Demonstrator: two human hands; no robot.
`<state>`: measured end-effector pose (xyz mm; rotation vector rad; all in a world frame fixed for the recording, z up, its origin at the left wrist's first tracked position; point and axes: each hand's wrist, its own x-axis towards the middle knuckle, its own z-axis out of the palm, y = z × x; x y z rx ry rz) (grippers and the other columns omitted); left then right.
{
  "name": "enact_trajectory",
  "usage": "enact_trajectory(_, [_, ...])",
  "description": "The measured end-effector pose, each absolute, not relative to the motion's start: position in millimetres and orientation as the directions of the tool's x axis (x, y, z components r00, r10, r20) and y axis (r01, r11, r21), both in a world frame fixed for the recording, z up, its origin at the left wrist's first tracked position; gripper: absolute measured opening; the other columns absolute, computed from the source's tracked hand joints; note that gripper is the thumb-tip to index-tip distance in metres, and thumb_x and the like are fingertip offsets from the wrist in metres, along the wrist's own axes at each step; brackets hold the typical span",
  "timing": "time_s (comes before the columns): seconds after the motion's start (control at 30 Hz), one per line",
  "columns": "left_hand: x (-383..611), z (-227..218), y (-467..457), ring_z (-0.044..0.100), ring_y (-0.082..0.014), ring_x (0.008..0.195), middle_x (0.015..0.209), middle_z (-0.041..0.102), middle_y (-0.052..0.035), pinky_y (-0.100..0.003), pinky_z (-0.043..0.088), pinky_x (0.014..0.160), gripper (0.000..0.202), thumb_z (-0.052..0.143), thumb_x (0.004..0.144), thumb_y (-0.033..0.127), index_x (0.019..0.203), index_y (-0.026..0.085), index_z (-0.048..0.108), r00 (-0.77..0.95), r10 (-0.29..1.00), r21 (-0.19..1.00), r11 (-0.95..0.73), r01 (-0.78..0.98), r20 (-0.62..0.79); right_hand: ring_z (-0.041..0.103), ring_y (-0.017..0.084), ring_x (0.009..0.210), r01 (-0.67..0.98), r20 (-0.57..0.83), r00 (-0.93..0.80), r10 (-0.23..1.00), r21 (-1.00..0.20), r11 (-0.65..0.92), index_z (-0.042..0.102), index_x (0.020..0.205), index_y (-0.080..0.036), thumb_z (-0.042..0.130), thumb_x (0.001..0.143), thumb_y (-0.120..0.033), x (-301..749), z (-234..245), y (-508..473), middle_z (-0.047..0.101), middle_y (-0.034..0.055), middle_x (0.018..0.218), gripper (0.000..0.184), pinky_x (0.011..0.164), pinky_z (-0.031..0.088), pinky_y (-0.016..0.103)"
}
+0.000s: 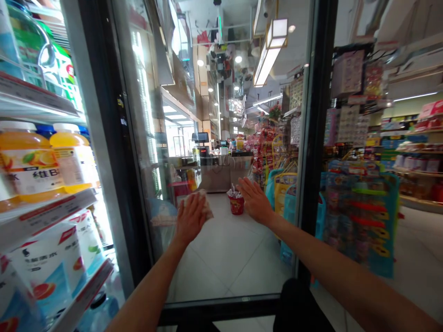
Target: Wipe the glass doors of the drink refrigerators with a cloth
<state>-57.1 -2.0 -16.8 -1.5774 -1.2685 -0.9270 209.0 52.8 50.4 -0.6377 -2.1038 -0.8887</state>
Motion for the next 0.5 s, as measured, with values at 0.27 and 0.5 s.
enact_trajectory(0.27, [-61.1, -42.7, -4.8, 0.018, -0.0300, 0.140, 0.147, 0.029, -0.0202, -0.055, 0.024, 0.109, 0.058, 0.038, 0.091, 0.033, 0.143, 0.012, 0.025, -0.151, 0.174, 0.142, 0.063, 0.988, 0.973, 0.017, 0.021, 0.142, 0.683, 0.794, -0.579, 0.186, 0.348, 0.642, 0.043, 0.136, -0.012, 0.039, 0.074, -0.005, 215.1, 35.0, 51.2, 0.033, 0.0092, 0.148, 0.062, 0.113, 0.025, 0.044])
enact_trajectory(0.5, [-60.5, -65.5, -12.6, 0.023, -0.0215, 0.139, 0.142, 0.042, -0.0097, -0.044, 0.015, 0.115, 0.053, 0.041, 0.090, 0.032, 0.141, 0.021, 0.033, 0.316, 0.339, -0.304, -0.091, 0.948, 0.886, 0.020, 0.022, 0.141, 0.673, 0.766, -0.610, 0.200, 0.368, 0.642, 0.043, 0.135, -0.012, 0.039, 0.073, -0.003, 214.0, 31.1, 49.4, 0.034, 0.0088, 0.148, 0.063, 0.113, 0.025, 0.043])
